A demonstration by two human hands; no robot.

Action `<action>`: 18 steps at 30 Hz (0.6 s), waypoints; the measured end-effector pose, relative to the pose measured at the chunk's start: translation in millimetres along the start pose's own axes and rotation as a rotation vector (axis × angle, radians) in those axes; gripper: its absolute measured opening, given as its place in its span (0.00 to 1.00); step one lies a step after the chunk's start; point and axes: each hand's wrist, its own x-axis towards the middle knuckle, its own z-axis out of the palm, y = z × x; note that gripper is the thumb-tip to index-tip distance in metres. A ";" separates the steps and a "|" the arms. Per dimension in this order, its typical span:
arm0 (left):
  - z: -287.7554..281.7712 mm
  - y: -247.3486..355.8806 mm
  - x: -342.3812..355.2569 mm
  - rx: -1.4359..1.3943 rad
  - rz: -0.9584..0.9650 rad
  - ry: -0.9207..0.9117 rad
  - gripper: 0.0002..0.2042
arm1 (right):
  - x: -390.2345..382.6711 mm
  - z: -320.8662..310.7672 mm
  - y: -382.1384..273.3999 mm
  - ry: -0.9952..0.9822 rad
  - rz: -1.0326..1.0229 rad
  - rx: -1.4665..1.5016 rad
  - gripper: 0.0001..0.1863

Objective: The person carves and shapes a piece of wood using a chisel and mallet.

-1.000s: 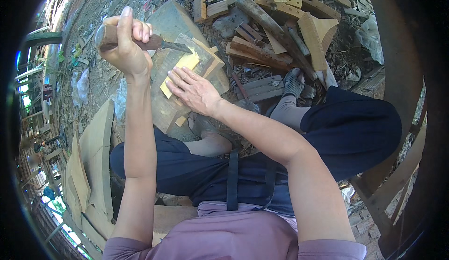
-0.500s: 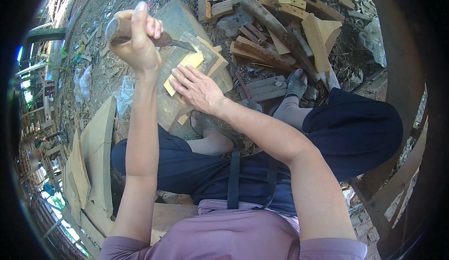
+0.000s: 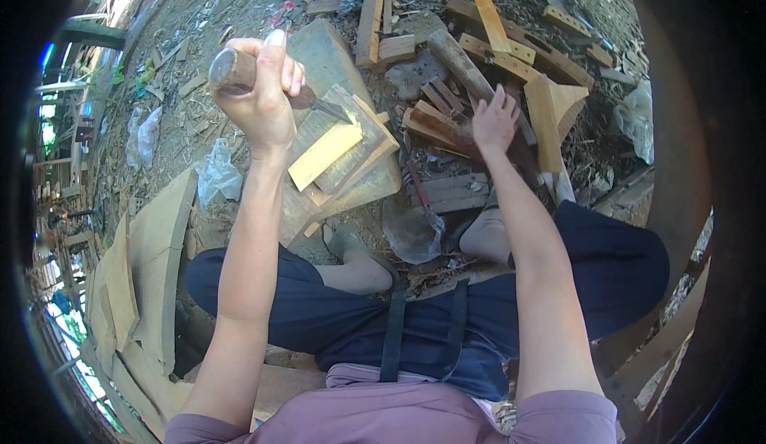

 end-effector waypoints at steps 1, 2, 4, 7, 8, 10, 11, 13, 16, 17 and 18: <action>-1.6 0.5 0.2 0.008 0.007 0.012 0.10 | 7.9 1.5 8.8 -0.207 0.012 -0.086 0.32; -2.8 0.6 0.8 0.013 -0.011 0.016 0.10 | 12.3 4.8 15.5 -0.295 -0.007 -0.104 0.33; -2.5 -0.9 2.5 0.023 -0.010 0.006 0.10 | 26.9 7.1 29.1 -0.376 -0.034 -0.122 0.33; -0.1 -1.7 2.6 0.057 0.007 0.003 0.11 | 48.3 2.1 25.9 -0.510 -0.098 -0.065 0.33; -6.8 -5.2 2.8 0.087 0.023 0.012 0.11 | 53.4 -10.2 6.2 -0.623 -0.111 -0.066 0.32; -3.8 -6.1 1.7 0.052 0.003 0.028 0.11 | 62.5 -24.6 -1.7 -0.616 -0.161 -0.117 0.29; -2.5 -7.0 1.6 0.023 -0.026 0.042 0.12 | 68.5 -31.0 -3.9 -0.598 -0.160 -0.122 0.29; -1.5 -10.0 0.1 0.050 0.008 0.049 0.12 | 78.0 -47.0 -17.0 -0.778 -0.010 0.128 0.27; -6.4 -11.9 -4.3 0.166 0.072 0.027 0.11 | 78.1 -106.4 -66.2 -0.744 -0.115 0.423 0.29; -7.6 -15.6 -4.7 0.158 0.070 0.031 0.11 | 76.2 -136.0 -90.1 -0.654 -0.242 0.433 0.32; -7.2 -14.5 -6.0 0.161 0.064 0.036 0.11 | 72.5 -173.5 -116.4 -0.555 -0.371 0.443 0.35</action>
